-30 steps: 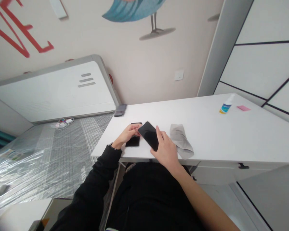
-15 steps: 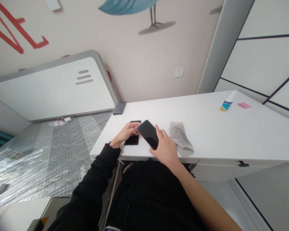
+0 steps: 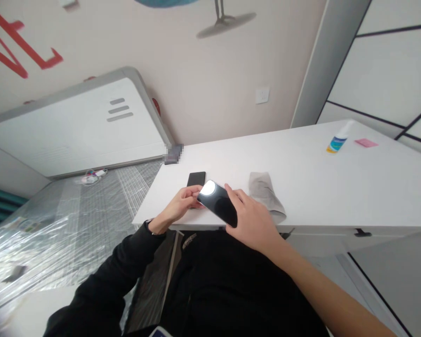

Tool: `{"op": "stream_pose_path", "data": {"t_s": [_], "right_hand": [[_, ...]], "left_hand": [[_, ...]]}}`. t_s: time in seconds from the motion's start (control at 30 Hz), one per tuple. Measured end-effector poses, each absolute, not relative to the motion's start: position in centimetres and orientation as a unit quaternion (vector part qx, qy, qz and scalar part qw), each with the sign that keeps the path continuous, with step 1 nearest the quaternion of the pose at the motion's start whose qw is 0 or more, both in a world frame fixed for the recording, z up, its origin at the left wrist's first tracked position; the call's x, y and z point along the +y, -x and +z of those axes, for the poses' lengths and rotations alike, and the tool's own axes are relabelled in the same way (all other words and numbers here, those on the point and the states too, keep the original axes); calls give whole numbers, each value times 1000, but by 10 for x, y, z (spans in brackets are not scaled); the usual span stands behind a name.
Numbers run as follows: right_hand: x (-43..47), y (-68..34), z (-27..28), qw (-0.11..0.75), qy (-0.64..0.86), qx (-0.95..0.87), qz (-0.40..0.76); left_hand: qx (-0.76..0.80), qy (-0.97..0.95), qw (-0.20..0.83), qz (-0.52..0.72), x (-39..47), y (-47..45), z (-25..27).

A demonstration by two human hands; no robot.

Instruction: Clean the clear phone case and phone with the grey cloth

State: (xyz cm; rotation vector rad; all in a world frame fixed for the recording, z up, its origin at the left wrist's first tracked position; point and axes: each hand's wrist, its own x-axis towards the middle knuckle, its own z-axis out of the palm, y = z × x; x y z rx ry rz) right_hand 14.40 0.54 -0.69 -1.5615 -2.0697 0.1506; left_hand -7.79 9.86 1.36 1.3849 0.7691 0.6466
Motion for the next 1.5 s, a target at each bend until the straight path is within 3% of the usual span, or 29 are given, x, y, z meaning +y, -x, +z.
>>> {"op": "stream_pose_path", "data": {"t_s": [0.37,0.57,0.87,1.2,1.5], "right_hand": [[-24,-148,19,297,503,-791,182],[-23,-160,29,320,449,-813,188],[-33,-187,30,187,340,-900,197],[-40,-187,21,240,352,-903,60],[-32,-195,28,248,294,-922,35]], "left_hand": [[336,-571,676,323,40,89,26],[274,-596,711,253,39,108,55],[292,-597,737,120,30,107,63],[300,-574,743,173,8,89,35],[306,-533,757,222,-6,88,22]]}}
